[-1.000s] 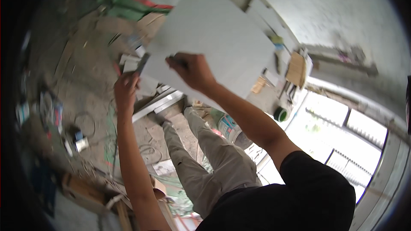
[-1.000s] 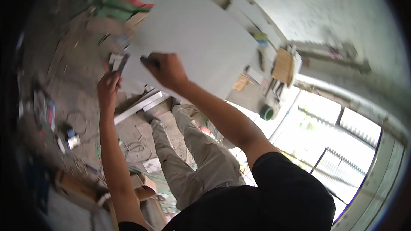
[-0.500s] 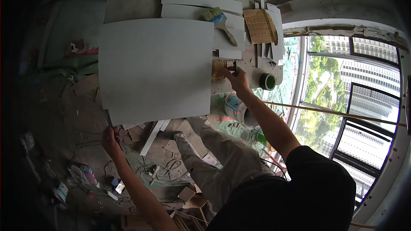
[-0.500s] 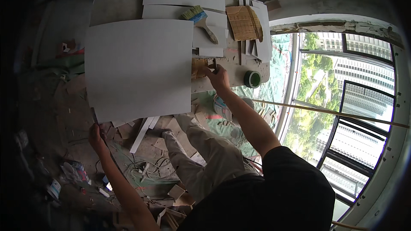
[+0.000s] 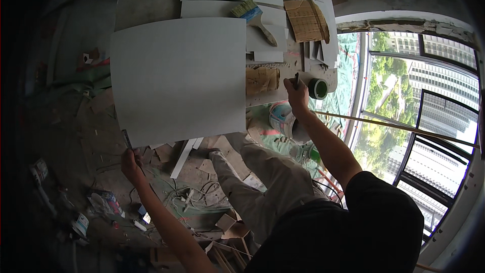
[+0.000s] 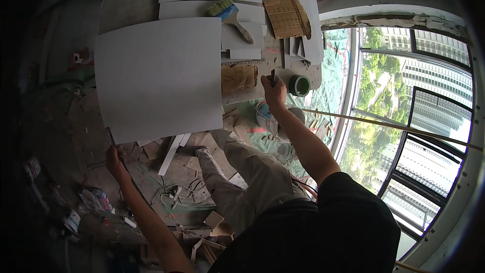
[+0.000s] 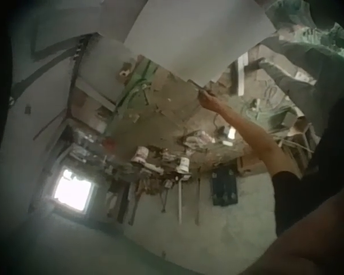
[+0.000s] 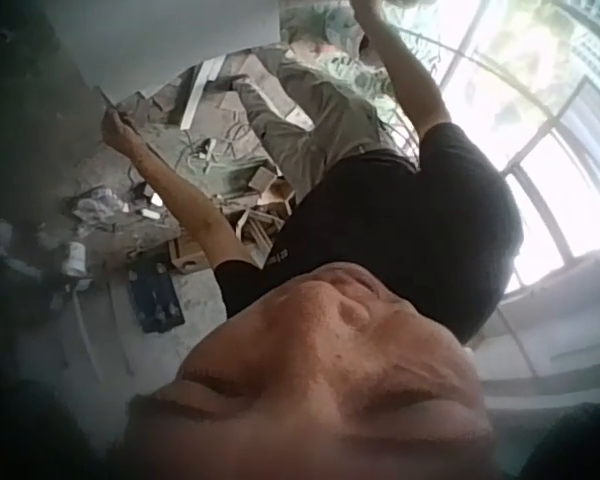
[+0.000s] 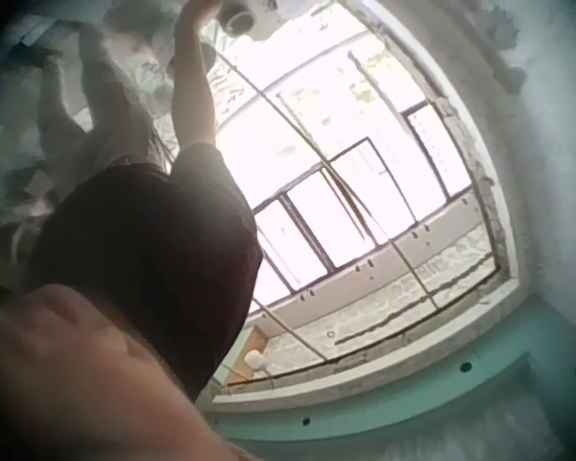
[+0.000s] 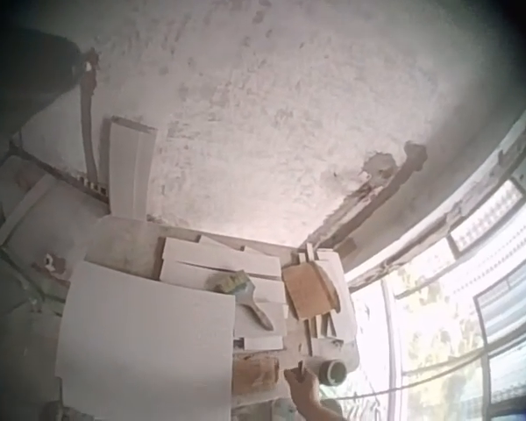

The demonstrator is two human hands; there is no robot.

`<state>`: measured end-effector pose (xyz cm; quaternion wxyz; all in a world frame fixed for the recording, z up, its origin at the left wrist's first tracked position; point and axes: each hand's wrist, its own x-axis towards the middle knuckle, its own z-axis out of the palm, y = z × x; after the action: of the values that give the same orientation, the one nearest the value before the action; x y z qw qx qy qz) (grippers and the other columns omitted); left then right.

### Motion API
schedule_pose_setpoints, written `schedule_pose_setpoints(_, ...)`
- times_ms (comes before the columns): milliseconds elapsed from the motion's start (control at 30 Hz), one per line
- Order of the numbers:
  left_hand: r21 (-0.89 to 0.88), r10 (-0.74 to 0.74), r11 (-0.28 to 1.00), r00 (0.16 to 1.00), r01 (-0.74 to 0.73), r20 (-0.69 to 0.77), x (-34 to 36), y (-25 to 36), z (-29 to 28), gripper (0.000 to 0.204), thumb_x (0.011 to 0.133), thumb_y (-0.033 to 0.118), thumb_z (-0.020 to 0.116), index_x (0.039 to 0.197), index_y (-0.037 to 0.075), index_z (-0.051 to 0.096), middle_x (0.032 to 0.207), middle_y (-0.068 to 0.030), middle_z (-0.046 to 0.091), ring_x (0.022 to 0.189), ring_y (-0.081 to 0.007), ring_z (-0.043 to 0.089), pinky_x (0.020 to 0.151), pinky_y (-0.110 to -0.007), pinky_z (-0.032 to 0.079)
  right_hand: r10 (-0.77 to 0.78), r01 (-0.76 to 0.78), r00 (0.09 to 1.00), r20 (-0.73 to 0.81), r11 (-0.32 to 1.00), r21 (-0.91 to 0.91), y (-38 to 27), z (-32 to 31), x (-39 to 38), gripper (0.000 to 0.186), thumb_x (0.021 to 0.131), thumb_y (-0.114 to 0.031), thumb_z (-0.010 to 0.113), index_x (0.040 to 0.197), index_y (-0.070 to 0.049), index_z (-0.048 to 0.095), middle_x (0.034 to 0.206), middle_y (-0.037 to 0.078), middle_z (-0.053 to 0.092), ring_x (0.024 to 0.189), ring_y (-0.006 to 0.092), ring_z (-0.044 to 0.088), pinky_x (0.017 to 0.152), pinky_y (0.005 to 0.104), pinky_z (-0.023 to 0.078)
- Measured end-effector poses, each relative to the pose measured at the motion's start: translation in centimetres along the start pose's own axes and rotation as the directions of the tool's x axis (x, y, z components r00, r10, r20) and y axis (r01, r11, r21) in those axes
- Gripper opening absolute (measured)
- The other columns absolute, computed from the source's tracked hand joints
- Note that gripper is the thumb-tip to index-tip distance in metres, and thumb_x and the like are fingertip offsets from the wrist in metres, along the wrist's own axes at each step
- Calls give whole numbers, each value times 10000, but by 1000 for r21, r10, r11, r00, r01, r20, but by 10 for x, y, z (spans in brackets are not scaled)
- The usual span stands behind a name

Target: Measuring a ceramic tile and cutting it with a handheld power saw.

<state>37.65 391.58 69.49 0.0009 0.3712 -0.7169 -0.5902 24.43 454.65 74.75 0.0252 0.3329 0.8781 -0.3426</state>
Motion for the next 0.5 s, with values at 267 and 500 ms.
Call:
schedule_pose_setpoints(267, -59, -82, 995, 996, 81, -18, 1, 1, 1, 325, 1081, 371, 670, 1117, 52, 724, 942, -19, 761, 706, -96, 618, 577, -275, 428, -244, 251, 902, 358, 968, 27, -31, 12, -107, 299, 1032, -296, 768, 1001, -1, 734, 737, 141, 665, 654, 159, 547, 660, 376, 517)
schedule_pose_setpoints(500, -102, -41, 994, 999, 40, -10, -4, 1, -3, 336, 1076, 343, 688, 1147, 17, 719, 875, -34, 747, 675, -102, 626, 575, -269, 442, -407, 386, 716, 568, 908, 164, -63, 42, -148, 214, 1055, -220, 746, 1058, -6, 737, 772, 165, 673, 643, 182, 568, 650, 364, 523)
